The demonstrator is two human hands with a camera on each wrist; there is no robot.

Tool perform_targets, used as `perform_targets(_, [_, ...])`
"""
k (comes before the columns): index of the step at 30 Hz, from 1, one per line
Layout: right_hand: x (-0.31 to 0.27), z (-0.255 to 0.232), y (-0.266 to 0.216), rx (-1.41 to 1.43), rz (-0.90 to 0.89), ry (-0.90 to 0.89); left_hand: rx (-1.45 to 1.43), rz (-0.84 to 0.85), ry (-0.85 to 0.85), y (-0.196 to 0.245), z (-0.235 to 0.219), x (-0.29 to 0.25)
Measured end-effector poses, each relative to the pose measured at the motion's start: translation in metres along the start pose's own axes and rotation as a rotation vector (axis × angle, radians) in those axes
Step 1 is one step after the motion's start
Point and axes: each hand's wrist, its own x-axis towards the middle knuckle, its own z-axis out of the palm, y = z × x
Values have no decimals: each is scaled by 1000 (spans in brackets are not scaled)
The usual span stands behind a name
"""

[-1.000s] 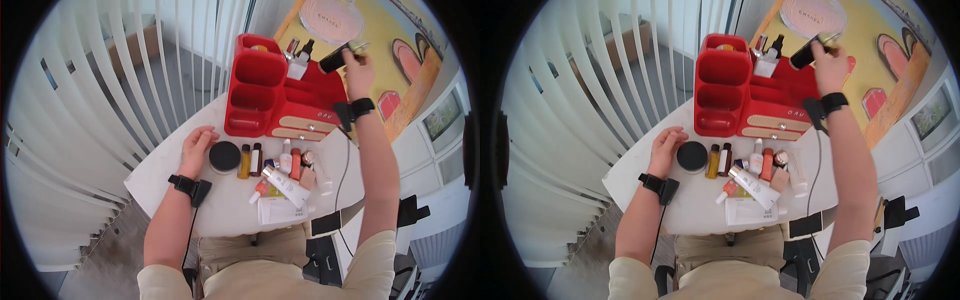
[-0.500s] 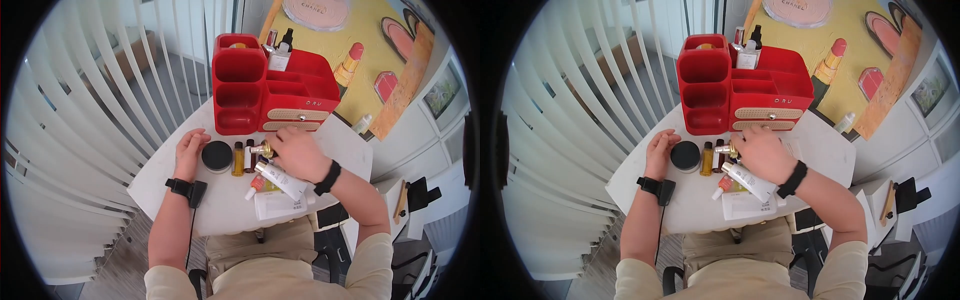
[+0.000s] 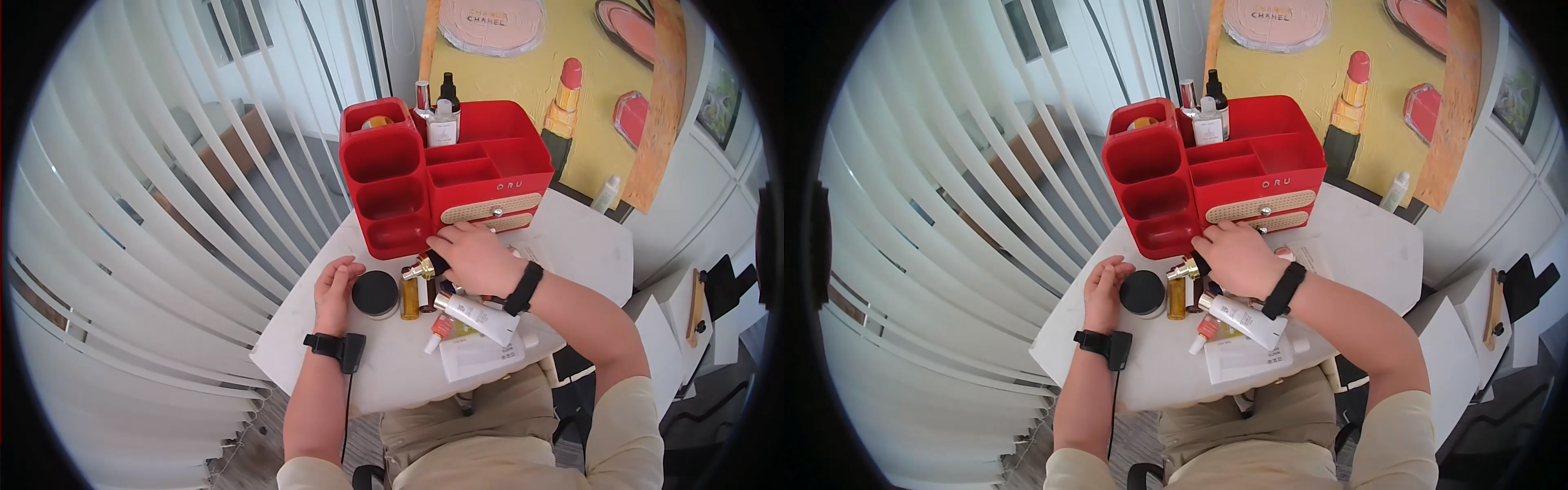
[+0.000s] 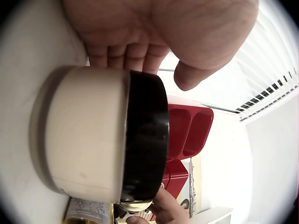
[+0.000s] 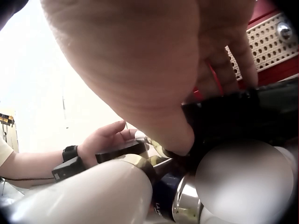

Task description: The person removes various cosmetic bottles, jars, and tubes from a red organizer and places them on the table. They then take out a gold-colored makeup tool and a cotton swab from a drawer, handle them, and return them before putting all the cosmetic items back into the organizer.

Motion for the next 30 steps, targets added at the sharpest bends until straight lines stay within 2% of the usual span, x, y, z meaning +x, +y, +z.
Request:
perform_targets(1, [-3,-7,1,36,13,48,-1,-4,4,0,-1,1])
perform_targets(3, [-10,-28,7,70,62,31,12,10,0,-1,-2,2])
perform_targets(5, [-26,-43,21,224,112,211,29,10,-13,-2,-2,0])
perform_targets(7, [-49,-56,46,236,254,334,-4,29,-22,-1,-3,1])
perform_targets(11, [-113,-30,137,861,745,582,-3,31,-7,-1,-1,-1])
perform_targets(13, [-144,-24,162,1177,976,635,-43,24,12,0,-3,-1])
perform_targets(14, [-157,-14,173,1191,960,641,-31,40,17,0,-3,-1])
perform_targets(16, [-175,13,192,1326,1082,682,-98,34,49,0,-1,-2])
perform_targets(21, [-185,40,215,1581,950,758,-78,30,102,0,0,-3])
perform_targets(23, [-187,44,217,1622,847,774,-12,7,184,7,1,-1])
perform_targets(26, [-195,51,226,1701,773,773,436,204,317,47,12,14])
perform_targets(28, [-196,50,225,1733,752,762,711,411,323,85,34,35])
perform_targets(30, [-192,47,221,1646,810,713,1014,477,289,129,67,56])
